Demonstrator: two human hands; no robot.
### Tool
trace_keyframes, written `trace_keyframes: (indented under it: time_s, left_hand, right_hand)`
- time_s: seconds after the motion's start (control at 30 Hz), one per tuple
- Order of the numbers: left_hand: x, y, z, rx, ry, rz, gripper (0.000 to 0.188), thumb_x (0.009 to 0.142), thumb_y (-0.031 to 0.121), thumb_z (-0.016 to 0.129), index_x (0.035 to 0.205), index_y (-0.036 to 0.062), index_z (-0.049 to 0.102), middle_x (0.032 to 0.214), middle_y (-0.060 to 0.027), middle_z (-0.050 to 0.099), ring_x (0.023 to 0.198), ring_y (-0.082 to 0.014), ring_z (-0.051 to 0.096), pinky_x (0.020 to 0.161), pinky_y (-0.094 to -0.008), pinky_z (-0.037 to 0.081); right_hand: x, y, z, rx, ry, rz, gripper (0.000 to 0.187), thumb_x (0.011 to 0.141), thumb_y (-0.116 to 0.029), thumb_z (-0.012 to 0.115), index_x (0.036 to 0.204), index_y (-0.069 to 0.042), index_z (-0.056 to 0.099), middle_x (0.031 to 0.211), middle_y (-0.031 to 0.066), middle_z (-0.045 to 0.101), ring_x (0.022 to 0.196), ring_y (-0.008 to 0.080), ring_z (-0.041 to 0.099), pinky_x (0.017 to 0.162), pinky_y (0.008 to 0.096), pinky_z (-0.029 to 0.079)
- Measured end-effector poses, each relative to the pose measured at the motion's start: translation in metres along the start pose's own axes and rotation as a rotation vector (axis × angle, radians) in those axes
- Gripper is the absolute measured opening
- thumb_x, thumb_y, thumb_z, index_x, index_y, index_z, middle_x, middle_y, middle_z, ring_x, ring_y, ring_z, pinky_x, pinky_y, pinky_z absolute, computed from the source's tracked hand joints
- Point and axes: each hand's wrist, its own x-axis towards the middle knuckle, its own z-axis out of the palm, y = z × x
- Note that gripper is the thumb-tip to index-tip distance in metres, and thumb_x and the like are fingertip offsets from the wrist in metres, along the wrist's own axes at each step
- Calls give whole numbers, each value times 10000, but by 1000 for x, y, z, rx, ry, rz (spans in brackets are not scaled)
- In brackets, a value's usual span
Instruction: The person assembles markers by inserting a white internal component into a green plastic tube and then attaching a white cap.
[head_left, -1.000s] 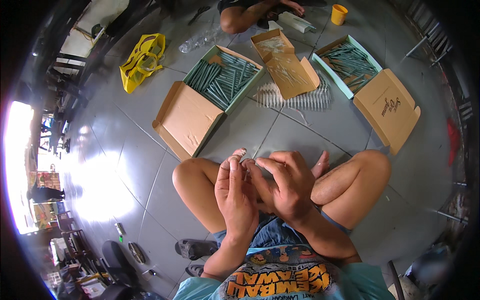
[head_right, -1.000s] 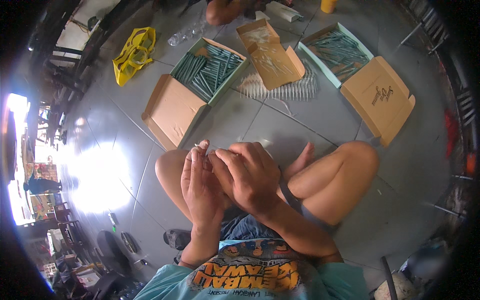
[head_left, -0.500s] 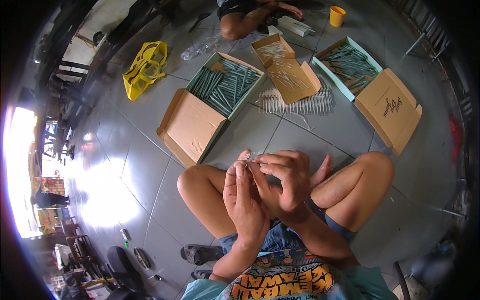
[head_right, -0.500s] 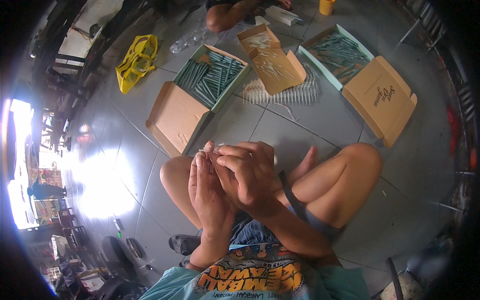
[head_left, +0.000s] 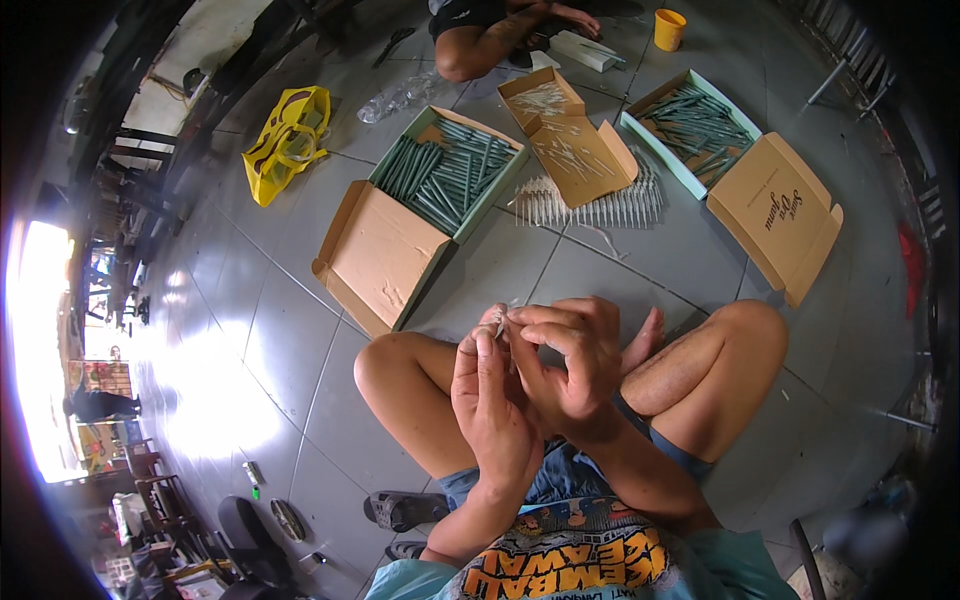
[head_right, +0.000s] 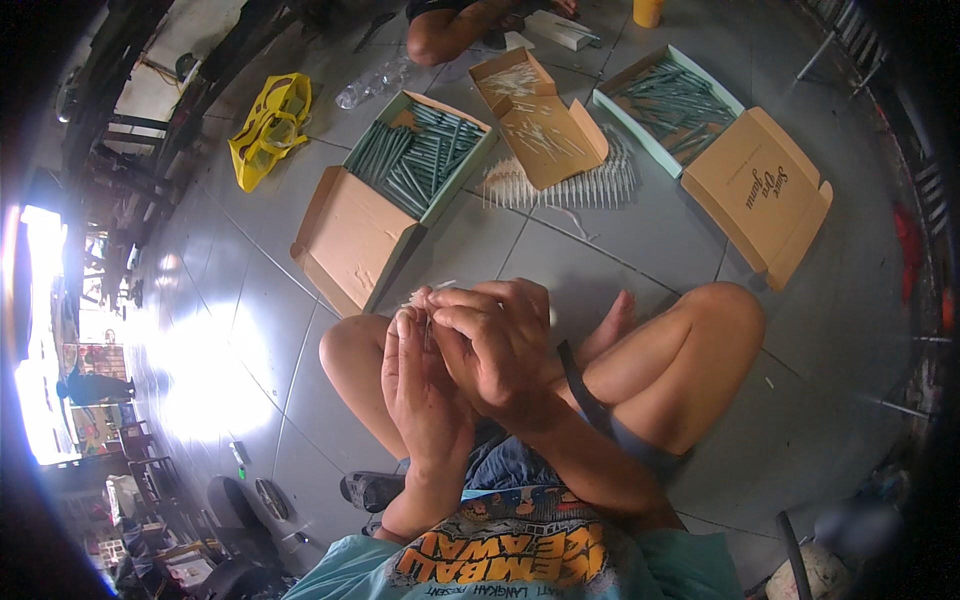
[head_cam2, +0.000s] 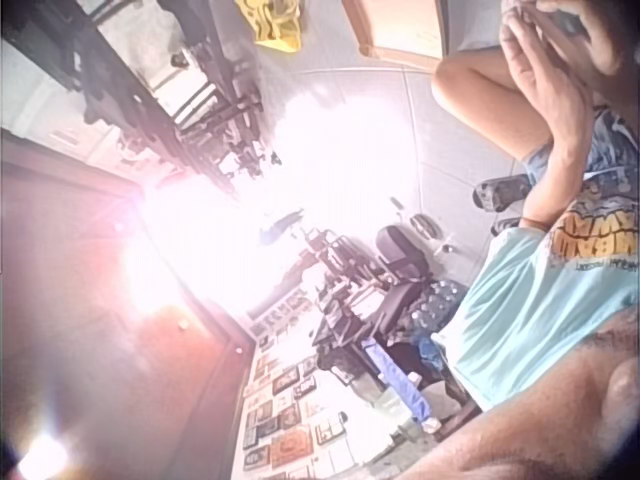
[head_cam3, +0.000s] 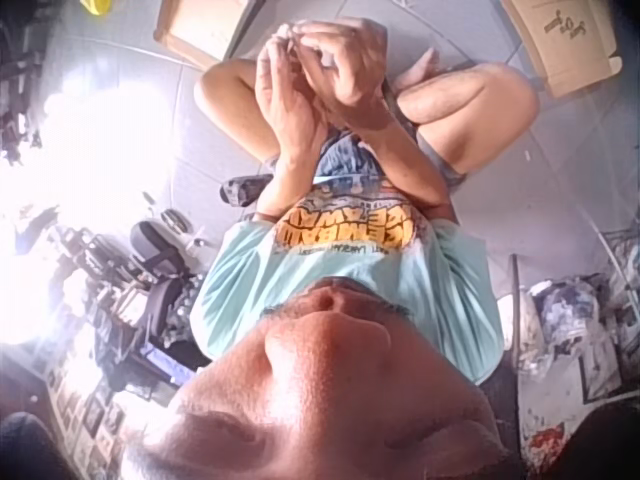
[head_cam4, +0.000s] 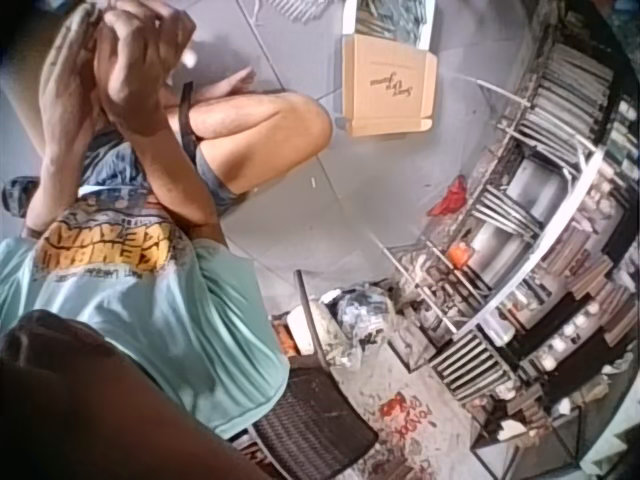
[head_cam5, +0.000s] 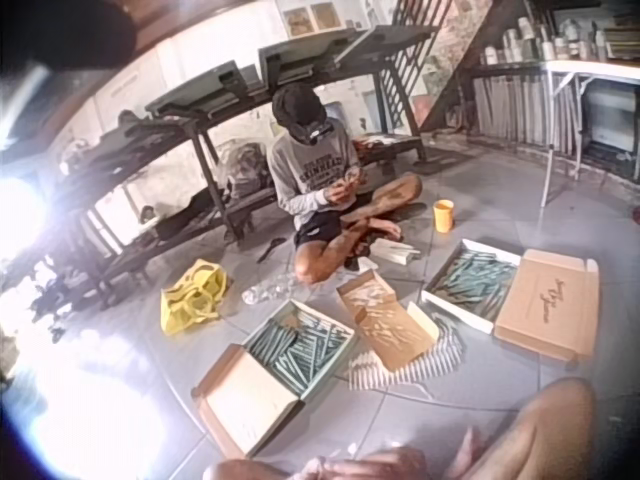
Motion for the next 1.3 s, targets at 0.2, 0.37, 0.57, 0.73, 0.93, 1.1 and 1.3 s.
trace_keyframes:
  time_s: [0.2, 0.37, 0.57, 0.73, 0.93, 1.1, 1.3]
  left_hand:
    - [-3, 2, 3, 53, 27, 18, 291, 1058, 174, 480, 1280, -10, 521, 1319, -123, 564, 1202, -213, 558, 1012, -350, 468]
    - [-3, 10, -1, 124, 73, 160, 272, 1048, 148, 490, 1285, 20, 523, 1399, -126, 523, 1218, -214, 550, 988, -367, 451]
    - [23, 23, -18, 349, 200, 374, 319, 1042, 188, 501, 1309, 14, 502, 1390, -161, 521, 1230, -245, 545, 983, -378, 456]
    - [52, 48, -39, 612, 163, 464, 322, 1010, 140, 582, 1291, -11, 537, 1305, -120, 571, 1189, -191, 563, 982, -320, 457]
    - [46, 56, -14, 798, 40, 401, 139, 916, 0, 675, 1042, -55, 669, 1041, -75, 666, 977, -135, 611, 895, -268, 477]
    - [53, 48, -7, 677, -273, 341, 120, 875, 39, 729, 981, -19, 720, 967, -87, 709, 917, -143, 640, 850, -264, 500]
    - [47, 70, 16, 773, -419, 66, 172, 886, 104, 752, 1000, -20, 718, 990, -55, 687, 936, -125, 614, 847, -266, 469]
  right_hand:
    - [-1, 7, -2, -6, -53, 54, 298, 792, 10, 750, 1022, -87, 586, 1002, 36, 689, 844, 202, 612, 819, 372, 430]
    - [-1, 21, -6, 189, -81, 411, 313, 822, 0, 754, 1056, -46, 552, 959, 54, 690, 805, 147, 575, 768, 308, 463]
    - [23, 29, -37, 679, -171, 880, 367, 871, 6, 738, 1144, -32, 495, 949, 72, 687, 884, 105, 613, 830, 246, 486]
    - [43, 44, -61, 851, -246, 937, 478, 881, -19, 737, 1245, -6, 427, 971, 85, 662, 942, 110, 613, 861, 248, 494]
    - [59, 36, -73, 826, -296, 823, 428, 930, -29, 673, 1268, -11, 412, 977, 117, 660, 978, 138, 604, 902, 274, 467]
    - [63, 17, -74, 752, -367, 725, 421, 961, -38, 628, 1301, -4, 384, 967, 134, 665, 971, 160, 617, 905, 302, 470]
    - [65, 5, -77, 738, -359, 705, 439, 960, -31, 623, 1317, 0, 369, 955, 140, 666, 953, 164, 628, 910, 308, 474]
